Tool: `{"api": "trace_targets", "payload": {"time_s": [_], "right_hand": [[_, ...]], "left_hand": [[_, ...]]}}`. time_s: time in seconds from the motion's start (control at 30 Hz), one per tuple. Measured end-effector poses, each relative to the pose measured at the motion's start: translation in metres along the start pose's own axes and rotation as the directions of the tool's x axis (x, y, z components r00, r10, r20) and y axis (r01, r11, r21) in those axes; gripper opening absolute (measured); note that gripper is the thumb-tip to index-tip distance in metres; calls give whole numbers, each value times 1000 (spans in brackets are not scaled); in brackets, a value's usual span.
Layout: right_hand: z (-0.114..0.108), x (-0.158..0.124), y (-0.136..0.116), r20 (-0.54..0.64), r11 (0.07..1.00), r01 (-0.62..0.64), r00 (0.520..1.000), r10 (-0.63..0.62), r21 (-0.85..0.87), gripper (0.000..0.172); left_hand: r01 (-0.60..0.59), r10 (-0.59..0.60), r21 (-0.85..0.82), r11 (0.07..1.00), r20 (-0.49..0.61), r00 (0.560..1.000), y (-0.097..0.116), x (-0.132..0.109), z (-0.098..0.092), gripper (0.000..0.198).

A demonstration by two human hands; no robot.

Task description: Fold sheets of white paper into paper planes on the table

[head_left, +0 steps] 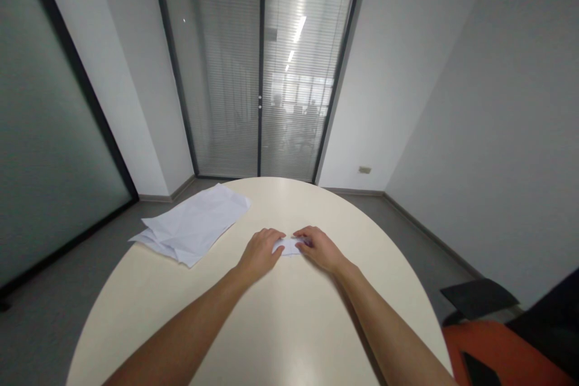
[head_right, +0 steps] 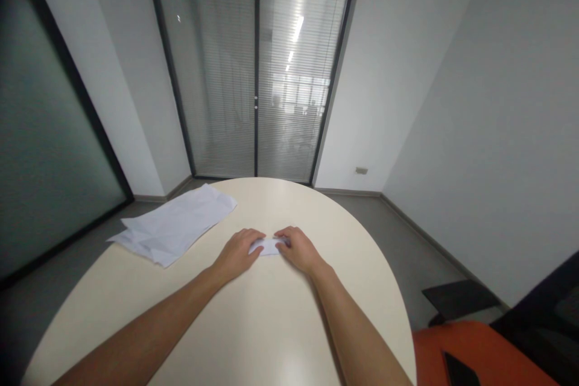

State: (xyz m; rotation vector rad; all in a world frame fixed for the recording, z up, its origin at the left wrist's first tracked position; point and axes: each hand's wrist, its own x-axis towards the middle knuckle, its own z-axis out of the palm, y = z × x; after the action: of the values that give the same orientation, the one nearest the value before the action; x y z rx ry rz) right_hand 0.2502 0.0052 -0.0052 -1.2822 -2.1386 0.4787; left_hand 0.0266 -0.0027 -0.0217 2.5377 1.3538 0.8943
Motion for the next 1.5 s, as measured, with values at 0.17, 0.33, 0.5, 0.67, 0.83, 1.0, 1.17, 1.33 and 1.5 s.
{"api": "trace_targets", "payload": {"time_s": [0.17, 0.33, 0.5, 0.67, 0.83, 1.0, 1.17, 1.33, 1.5], "right_hand": [[-6, -2, 1, 5, 999, 16, 1000, -16, 28, 27], [-8, -3, 1, 73, 1000, -1, 997, 0, 22, 30], [-7, -2, 1, 43, 1000, 13, 999, -12, -14, 28], [-12, -4, 1, 42, 997, 61, 997, -59, -40, 28], [-25, -10, 1, 128, 998, -21, 992, 13, 60, 48], [-38, -15, -1, 248, 991, -111, 965, 88, 77, 64], [-45, -17, -9, 269, 988, -156, 952, 146, 18, 50], [-46, -15, -2, 182, 990, -141, 973, 142, -21, 30], [-48, -10, 13, 49, 990, -104, 993, 109, -98, 16]], "left_hand": [[4, -4, -7, 1000, -10, 1000, 2, 0, -2, 20], [-40, 40, -10, 999, 20, 999, 6, 0, -6, 15], [-69, 69, -7, 998, -11, 998, 5, -2, -4, 23], [-38, 38, 36, 999, -12, 999, -1, -3, 0, 28], [9, -6, 44, 999, -56, 998, -4, -1, -1, 32], [70, -66, 31, 997, -96, 993, -6, -1, 0, 36], [147, -144, 33, 989, -93, 985, -8, -1, 2, 37], [172, -171, 15, 985, -55, 984, -8, -1, 2, 40], [161, -159, 25, 987, -69, 985, -9, -1, 2, 49]]}}
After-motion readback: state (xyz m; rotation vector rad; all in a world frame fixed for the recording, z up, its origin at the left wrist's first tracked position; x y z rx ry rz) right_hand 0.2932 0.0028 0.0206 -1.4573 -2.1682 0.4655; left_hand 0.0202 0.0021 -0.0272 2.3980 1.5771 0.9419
